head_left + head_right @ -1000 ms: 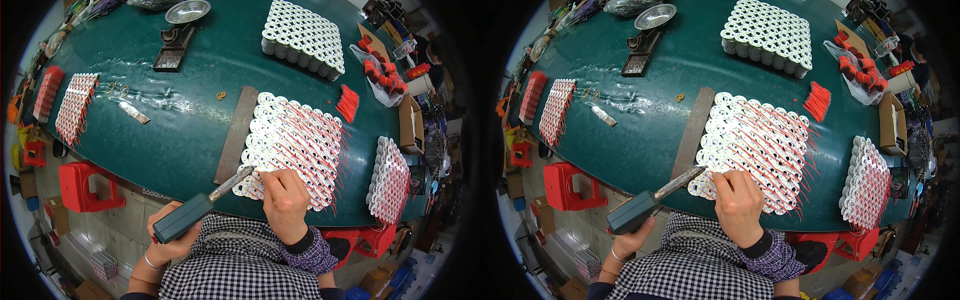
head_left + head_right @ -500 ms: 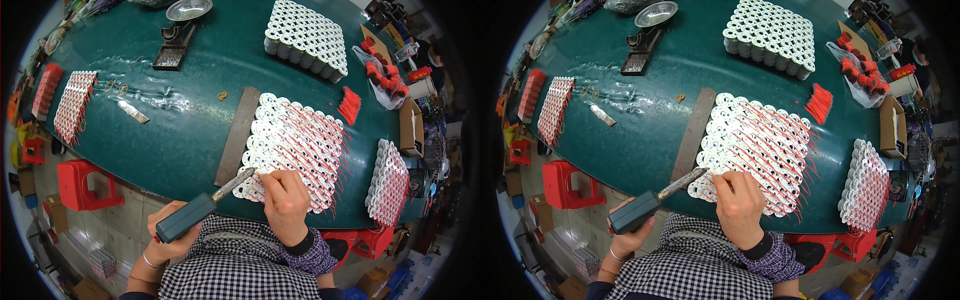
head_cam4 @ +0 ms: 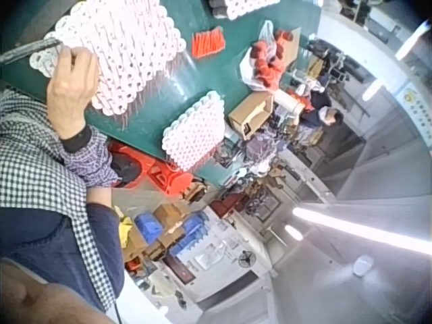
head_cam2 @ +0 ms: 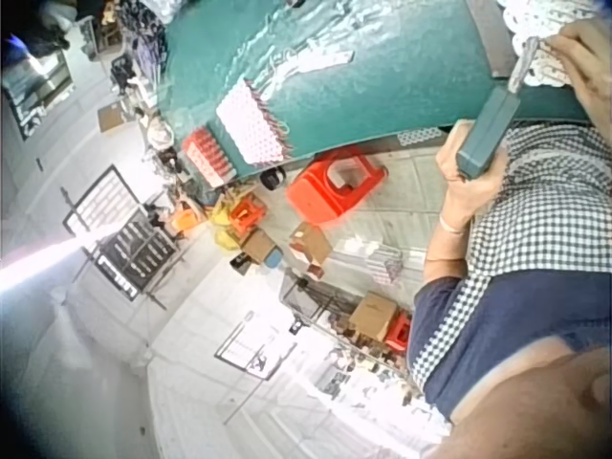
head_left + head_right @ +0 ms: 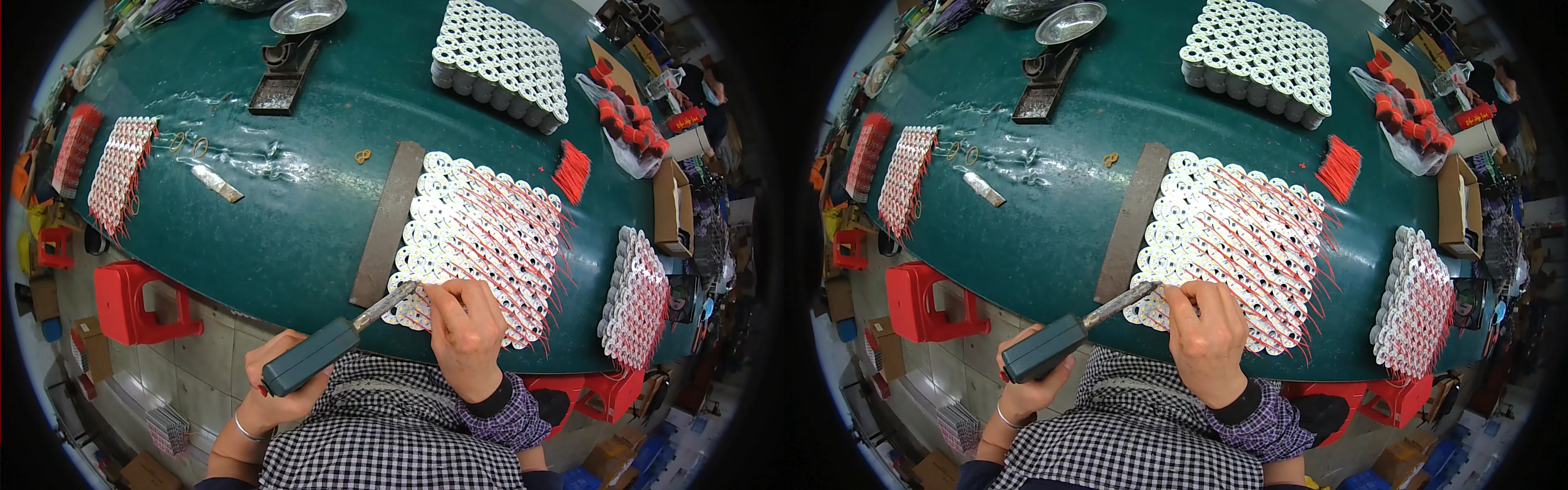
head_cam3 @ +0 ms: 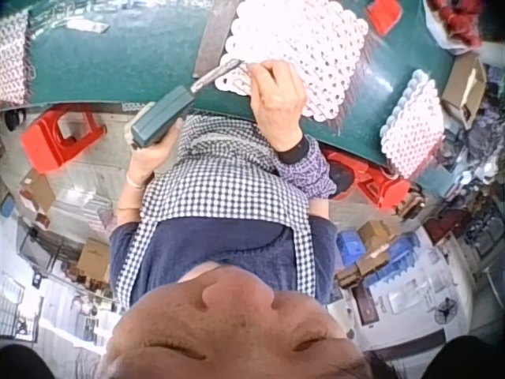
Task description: The person attaches wires to a panel of LED circuit boards using a handheld soldering tool, moves the finished panel onto a stack to the side, and solders wires onto another panel of LED boards.
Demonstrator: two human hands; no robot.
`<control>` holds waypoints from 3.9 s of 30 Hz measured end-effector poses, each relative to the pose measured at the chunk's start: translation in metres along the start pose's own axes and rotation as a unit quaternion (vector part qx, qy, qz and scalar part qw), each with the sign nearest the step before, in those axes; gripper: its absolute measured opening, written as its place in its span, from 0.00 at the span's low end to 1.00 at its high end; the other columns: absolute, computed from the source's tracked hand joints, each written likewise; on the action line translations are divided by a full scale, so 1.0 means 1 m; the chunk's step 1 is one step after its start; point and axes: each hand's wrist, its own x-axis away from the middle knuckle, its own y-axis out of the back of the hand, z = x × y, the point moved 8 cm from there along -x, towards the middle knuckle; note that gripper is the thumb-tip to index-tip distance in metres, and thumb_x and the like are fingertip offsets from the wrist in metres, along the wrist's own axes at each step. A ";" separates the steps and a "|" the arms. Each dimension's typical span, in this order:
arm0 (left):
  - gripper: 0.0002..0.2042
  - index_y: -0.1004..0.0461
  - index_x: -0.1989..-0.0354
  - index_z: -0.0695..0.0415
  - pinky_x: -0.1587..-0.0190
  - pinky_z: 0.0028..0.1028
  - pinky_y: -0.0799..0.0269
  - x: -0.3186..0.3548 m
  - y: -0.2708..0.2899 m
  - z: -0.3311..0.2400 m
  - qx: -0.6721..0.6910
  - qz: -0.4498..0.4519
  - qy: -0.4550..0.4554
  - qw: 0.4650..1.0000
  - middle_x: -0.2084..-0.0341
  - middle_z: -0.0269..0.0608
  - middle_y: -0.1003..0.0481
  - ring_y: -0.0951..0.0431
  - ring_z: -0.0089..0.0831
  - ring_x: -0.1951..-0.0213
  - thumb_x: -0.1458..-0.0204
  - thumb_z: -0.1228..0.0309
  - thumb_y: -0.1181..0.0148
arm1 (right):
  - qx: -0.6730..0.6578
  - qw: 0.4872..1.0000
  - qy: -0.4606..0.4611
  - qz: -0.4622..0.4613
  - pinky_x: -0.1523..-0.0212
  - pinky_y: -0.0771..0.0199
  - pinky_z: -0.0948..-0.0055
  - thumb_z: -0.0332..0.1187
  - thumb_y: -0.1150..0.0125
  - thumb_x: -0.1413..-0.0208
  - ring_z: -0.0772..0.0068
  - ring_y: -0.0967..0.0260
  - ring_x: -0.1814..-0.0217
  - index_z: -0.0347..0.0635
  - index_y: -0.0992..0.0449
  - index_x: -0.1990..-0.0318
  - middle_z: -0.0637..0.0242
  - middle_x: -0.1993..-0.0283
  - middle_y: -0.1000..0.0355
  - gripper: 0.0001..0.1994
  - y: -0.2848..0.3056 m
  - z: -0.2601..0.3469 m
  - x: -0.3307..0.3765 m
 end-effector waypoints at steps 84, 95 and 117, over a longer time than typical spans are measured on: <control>0.23 0.26 0.45 0.66 0.49 0.31 0.25 0.013 0.004 0.058 0.224 -0.128 0.195 0.946 0.54 0.47 0.21 0.21 0.33 0.53 0.52 0.81 0.31 | 0.077 0.978 -0.191 -0.021 0.66 0.29 0.60 0.27 0.34 0.49 0.55 0.27 0.69 0.35 0.23 0.70 0.56 0.68 0.28 0.05 0.087 -0.186 -0.075; 0.25 0.27 0.44 0.66 0.47 0.32 0.26 0.015 0.003 0.065 0.237 -0.143 0.200 0.940 0.53 0.47 0.22 0.21 0.34 0.52 0.52 0.80 0.30 | 0.170 0.973 -0.151 -0.023 0.59 0.29 0.57 0.29 0.31 0.51 0.56 0.30 0.59 0.40 0.21 0.68 0.62 0.67 0.29 0.05 0.083 -0.220 -0.085; 0.22 0.28 0.46 0.67 0.79 0.20 0.33 0.017 0.011 0.069 0.191 -0.184 0.090 0.960 0.58 0.47 0.23 0.28 0.21 0.78 0.53 0.85 0.36 | 0.387 0.917 0.087 0.044 0.67 0.36 0.65 0.27 0.44 0.50 0.65 0.31 0.62 0.44 0.28 0.72 0.67 0.69 0.32 0.01 0.060 -0.208 -0.101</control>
